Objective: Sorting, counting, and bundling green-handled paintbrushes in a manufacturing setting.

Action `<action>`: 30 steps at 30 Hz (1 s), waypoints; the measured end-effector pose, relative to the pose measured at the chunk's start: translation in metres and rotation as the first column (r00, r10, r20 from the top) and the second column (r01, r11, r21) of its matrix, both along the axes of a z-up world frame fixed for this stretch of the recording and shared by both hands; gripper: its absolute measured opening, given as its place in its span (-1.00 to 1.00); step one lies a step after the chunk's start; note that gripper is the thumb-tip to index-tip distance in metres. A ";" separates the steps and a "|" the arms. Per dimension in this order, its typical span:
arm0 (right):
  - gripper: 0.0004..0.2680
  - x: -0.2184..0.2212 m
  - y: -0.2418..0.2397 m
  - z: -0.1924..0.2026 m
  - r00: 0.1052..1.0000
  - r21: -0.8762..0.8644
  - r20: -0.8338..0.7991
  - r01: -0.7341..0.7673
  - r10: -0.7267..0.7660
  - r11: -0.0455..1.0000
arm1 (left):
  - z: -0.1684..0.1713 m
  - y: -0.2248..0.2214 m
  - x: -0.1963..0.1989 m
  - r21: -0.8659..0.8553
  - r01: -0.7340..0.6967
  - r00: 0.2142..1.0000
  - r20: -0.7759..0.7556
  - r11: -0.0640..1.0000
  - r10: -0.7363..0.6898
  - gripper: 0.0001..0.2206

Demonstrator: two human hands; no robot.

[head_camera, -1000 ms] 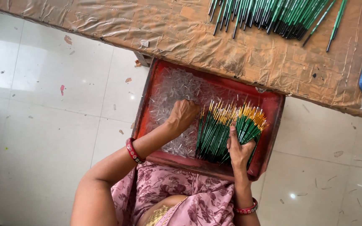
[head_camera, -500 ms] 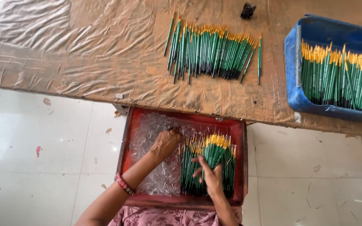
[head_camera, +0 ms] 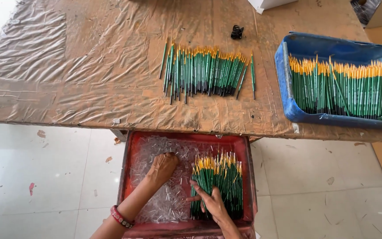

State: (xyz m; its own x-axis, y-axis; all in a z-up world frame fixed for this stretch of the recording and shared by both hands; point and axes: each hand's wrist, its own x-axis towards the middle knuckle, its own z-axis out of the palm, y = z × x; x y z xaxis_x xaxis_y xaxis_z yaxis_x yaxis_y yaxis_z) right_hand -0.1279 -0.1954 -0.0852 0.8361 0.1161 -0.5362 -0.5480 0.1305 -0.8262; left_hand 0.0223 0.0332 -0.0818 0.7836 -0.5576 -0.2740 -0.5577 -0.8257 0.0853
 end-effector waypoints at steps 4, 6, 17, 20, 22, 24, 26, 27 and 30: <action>-0.77 0.000 0.012 0.055 0.997 -0.112 0.066 0.047 -0.040 0.993 | 0.035 0.004 -0.009 -0.084 0.004 0.999 -0.047 0.996 -0.008 -0.85; -0.71 -0.004 0.011 0.049 0.921 -0.073 0.359 0.190 -0.152 0.979 | 0.094 0.002 -0.008 -0.254 -0.145 0.970 -0.229 0.956 0.086 -0.83; -0.85 0.122 -0.142 0.284 0.101 0.190 0.919 0.734 -0.382 0.652 | 0.140 -0.022 -0.028 -0.538 -0.207 0.869 -0.484 0.817 -0.098 -0.74; -0.85 0.194 -0.230 0.319 0.042 0.150 0.952 0.799 -0.303 0.582 | 0.142 -0.018 -0.033 -0.535 -0.245 0.859 -0.506 0.808 -0.074 -0.72; -0.86 0.235 -0.283 0.317 0.088 0.060 0.971 0.806 -0.220 0.589 | 0.134 -0.010 -0.037 -0.549 -0.264 0.859 -0.507 0.793 -0.065 -0.72; -0.86 0.264 -0.326 0.307 0.427 -0.434 0.900 0.852 0.090 0.294 | 0.115 -0.001 -0.040 -0.496 -0.268 0.852 -0.522 0.826 -0.037 -0.72; -0.82 0.276 -0.352 0.282 0.662 -0.680 0.730 0.727 0.168 0.090 | 0.107 0.004 -0.043 -0.489 -0.268 0.852 -0.522 0.830 -0.032 -0.71; -0.77 0.280 -0.364 0.267 0.851 -0.844 0.495 0.519 0.175 -0.136 | 0.101 0.008 -0.047 -0.476 -0.262 0.850 -0.526 0.839 -0.033 -0.70; -0.59 0.277 -0.353 0.267 0.981 -0.954 0.179 0.193 0.081 -0.229 | 0.107 0.012 -0.054 -0.479 -0.292 0.826 -0.563 0.827 -0.034 -0.71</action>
State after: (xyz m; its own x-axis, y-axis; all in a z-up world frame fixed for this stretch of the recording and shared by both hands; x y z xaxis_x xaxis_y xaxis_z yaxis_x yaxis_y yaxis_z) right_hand 0.1487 -0.5482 0.1817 0.8618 -0.4790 0.1671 -0.4820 -0.8758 -0.0244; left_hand -0.0313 0.0453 0.0248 0.6779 -0.6419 -0.3584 -0.1779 -0.6162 0.7672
